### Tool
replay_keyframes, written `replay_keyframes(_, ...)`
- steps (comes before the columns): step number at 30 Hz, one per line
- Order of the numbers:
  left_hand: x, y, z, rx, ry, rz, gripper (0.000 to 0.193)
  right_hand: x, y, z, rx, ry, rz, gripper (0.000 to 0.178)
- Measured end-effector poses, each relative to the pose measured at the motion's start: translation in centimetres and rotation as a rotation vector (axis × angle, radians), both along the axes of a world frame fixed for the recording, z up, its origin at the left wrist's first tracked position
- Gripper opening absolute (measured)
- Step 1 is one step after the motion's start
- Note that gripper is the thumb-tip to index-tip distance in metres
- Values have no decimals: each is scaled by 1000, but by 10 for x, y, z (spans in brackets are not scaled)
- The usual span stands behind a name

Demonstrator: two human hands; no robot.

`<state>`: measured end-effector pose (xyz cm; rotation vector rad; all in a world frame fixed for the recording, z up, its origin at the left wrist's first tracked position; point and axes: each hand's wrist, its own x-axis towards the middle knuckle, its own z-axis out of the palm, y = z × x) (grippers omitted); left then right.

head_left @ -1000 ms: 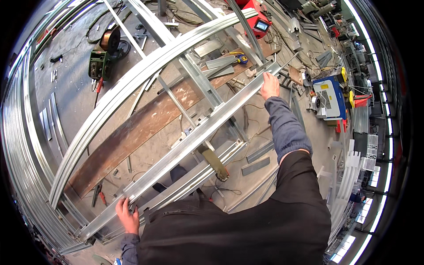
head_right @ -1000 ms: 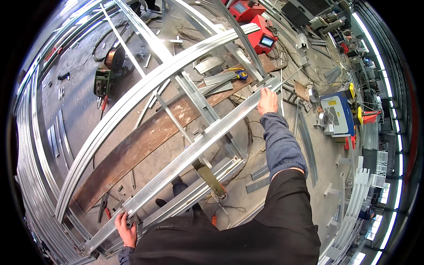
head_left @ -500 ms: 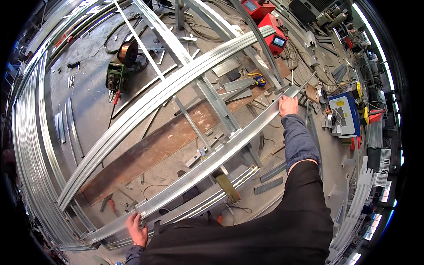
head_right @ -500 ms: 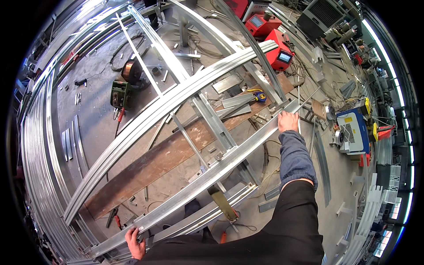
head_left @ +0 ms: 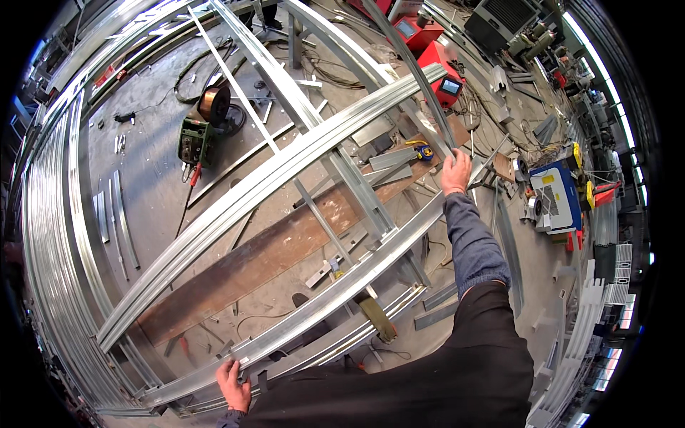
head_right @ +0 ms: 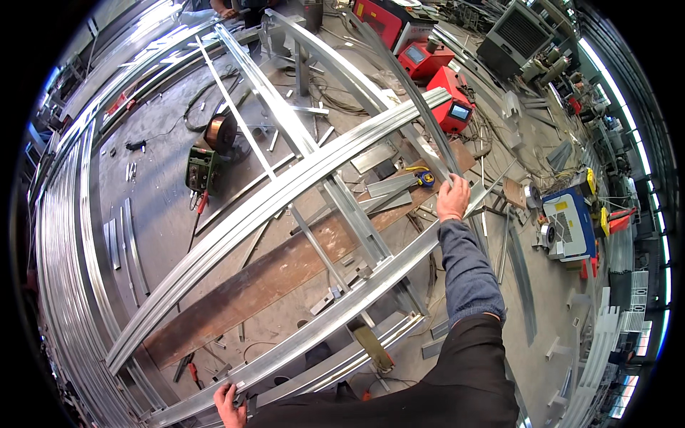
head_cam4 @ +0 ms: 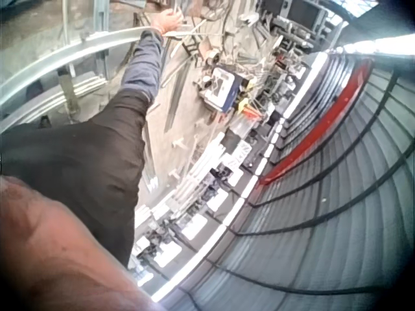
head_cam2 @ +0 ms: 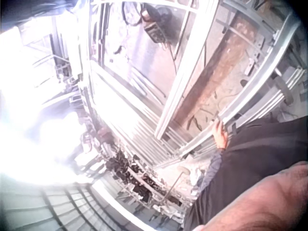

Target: The person assembles a metal frame structure by aligning aluminum profiles, cutting them with an angle grinder, and fastening them with a pneumatic nail gun. The person repeatedly positions and secures crossbars to form a rectangular frame.

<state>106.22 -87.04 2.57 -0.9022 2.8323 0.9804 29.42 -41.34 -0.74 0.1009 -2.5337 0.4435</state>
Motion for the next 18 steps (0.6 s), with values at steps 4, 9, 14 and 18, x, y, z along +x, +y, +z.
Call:
replay_keyframes(4, 0, 0, -1, -35, 2, -10, 65, -32, -81, -7, -124, -154, 126, 36)
replay_keyframes(9, -2, -5, -3, -61, -2, -24, 65, -14, -194, -43, 105, -326, 432, 55)
replay_keyframes(14, -6, -3, 4, -52, 23, -74, 59, 65, -332, -34, 376, -428, 1153, 79)
replay_keyframes(18, -6, -3, 5, -16, 23, -38, 63, 113, -398, -65, 289, -134, 1336, 82)
